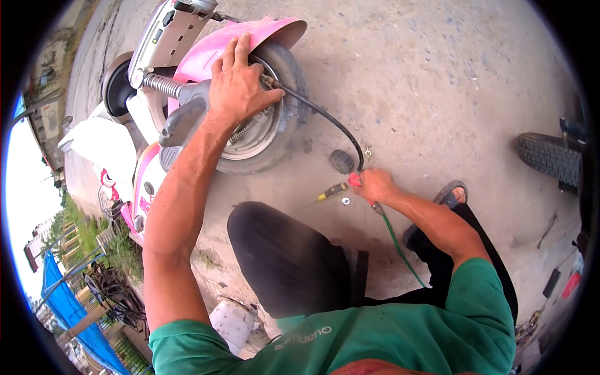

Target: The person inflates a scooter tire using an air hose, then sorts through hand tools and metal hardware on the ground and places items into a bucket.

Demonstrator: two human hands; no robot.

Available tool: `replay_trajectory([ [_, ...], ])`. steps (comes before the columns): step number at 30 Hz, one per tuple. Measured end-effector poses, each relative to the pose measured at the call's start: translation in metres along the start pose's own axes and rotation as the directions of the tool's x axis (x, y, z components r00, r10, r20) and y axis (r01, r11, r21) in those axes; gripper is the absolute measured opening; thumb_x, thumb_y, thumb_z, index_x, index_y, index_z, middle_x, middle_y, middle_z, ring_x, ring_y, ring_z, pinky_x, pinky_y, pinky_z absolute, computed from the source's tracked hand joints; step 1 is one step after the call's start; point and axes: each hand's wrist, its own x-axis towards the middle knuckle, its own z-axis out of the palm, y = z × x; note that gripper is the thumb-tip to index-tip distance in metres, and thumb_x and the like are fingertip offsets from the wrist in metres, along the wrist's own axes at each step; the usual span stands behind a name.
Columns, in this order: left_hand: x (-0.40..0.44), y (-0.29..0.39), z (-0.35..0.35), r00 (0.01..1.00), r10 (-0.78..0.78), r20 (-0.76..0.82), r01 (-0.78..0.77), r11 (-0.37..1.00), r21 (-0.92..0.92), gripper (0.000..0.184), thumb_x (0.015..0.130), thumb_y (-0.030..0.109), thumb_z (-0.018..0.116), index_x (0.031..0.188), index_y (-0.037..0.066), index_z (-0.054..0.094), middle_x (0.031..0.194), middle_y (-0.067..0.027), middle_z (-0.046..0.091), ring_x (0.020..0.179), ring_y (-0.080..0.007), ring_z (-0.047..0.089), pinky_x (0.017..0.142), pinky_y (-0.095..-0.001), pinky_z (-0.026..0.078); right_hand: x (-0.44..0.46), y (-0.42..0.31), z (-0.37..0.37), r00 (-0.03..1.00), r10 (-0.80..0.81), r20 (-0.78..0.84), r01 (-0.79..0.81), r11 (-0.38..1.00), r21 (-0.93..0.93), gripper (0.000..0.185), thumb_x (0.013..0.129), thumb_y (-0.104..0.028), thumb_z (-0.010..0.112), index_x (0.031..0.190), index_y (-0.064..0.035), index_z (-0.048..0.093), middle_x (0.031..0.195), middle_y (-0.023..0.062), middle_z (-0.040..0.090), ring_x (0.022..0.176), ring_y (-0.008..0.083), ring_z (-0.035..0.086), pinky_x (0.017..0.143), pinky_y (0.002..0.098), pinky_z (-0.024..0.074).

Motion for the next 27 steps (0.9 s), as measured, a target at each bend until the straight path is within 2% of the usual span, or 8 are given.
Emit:
replay_trajectory([
  [3,0.0,0.0,0.0,1.0,-0.01,-0.001,0.01,1.0,-0.02,0.057,0.071,0.049,0.082,0.11,0.008,0.081,0.165,-0.0212,0.03,0.153,-0.0387,0.026,0.121,-0.0522,0.027,-0.007,-0.006,0.0,1.0,0.003,-0.029,-0.004,1.0,-0.031,0.044,0.084,-0.047,0.071,0.091,-0.0041,0.076,0.07,0.0162,0.072,0.071,0.0353,0.073,0.071,0.0472,0.0587],
  [6,0.0,0.0,-0.001,1.0,-0.013,-0.003,0.012,1.0,-0.027,0.054,0.071,0.047,0.081,0.109,0.008,0.081,0.165,-0.0208,0.03,0.153,-0.0387,0.027,0.121,-0.0522,0.027,-0.016,-0.012,-0.005,0.992,0.02,0.127,-0.067,0.925,0.374,0.039,0.085,-0.042,0.072,0.095,-0.005,0.075,0.075,0.014,0.073,0.072,0.0279,0.072,0.071,0.0441,0.0569],
  [9,0.001,0.0,-0.001,1.0,-0.017,0.003,0.017,0.999,-0.027,0.053,0.07,0.046,0.08,0.109,0.009,0.081,0.165,-0.0209,0.03,0.152,-0.0387,0.027,0.121,-0.0526,0.027,-0.004,-0.005,0.017,0.988,-0.075,0.135,-0.004,0.863,0.505,0.038,0.089,-0.043,0.072,0.089,-0.005,0.074,0.075,0.0114,0.072,0.072,0.0239,0.071,0.071,0.0427,0.0549],
  [12,0.002,0.0,-0.001,1.0,-0.014,0.01,0.014,1.0,-0.016,0.053,0.07,0.046,0.079,0.109,0.009,0.081,0.165,-0.0213,0.03,0.152,-0.0389,0.027,0.121,-0.053,0.027,0.005,0.006,0.04,0.963,-0.171,0.21,0.023,0.824,0.566,0.034,0.087,-0.038,0.075,0.094,-0.0051,0.073,0.082,0.0105,0.074,0.074,0.0213,0.069,0.071,0.04,0.0542],
  [15,0.002,-0.002,0.0,1.0,-0.008,0.002,0.008,1.0,-0.025,0.054,0.07,0.046,0.079,0.109,0.009,0.081,0.164,-0.0217,0.031,0.152,-0.0392,0.027,0.121,-0.0533,0.027,0.0,0.006,0.047,0.968,-0.14,0.207,-0.03,0.755,0.655,0.032,0.086,-0.034,0.077,0.1,-0.0054,0.072,0.087,0.0093,0.074,0.078,0.0193,0.068,0.073,0.0383,0.0533],
  [18,0.001,-0.003,0.002,1.0,-0.004,0.001,0.004,1.0,-0.024,0.054,0.07,0.047,0.079,0.11,0.009,0.081,0.164,-0.022,0.031,0.152,-0.0397,0.027,0.121,-0.0536,0.026,-0.009,-0.006,0.036,0.99,-0.056,0.126,-0.063,0.63,0.774,0.037,0.085,-0.031,0.078,0.11,-0.0048,0.071,0.097,0.0087,0.075,0.087,0.0178,0.069,0.078,0.0364,0.0541],
  [24,0.002,-0.003,0.003,1.0,0.005,-0.015,-0.005,0.999,-0.034,0.053,0.07,0.045,0.078,0.108,0.008,0.081,0.165,-0.0214,0.03,0.153,-0.04,0.026,0.119,-0.0534,0.028,-0.001,0.0,0.045,0.995,-0.003,0.097,-0.065,0.721,0.69,0.049,0.083,-0.031,0.078,0.123,-0.0042,0.068,0.107,0.0074,0.076,0.097,0.017,0.07,0.089,0.0325,0.0543],
  [27,0.002,-0.003,0.0,1.0,0.0,-0.012,-0.001,0.999,-0.046,0.052,0.071,0.044,0.077,0.108,0.008,0.082,0.165,-0.0211,0.029,0.153,-0.0401,0.025,0.118,-0.0531,0.027,0.001,0.0,0.063,0.994,-0.019,-0.105,0.084,0.744,0.663,0.032,0.085,-0.034,0.078,0.095,-0.0051,0.068,0.078,0.0066,0.068,0.069,0.0185,0.064,0.067,0.038,0.0525],
])
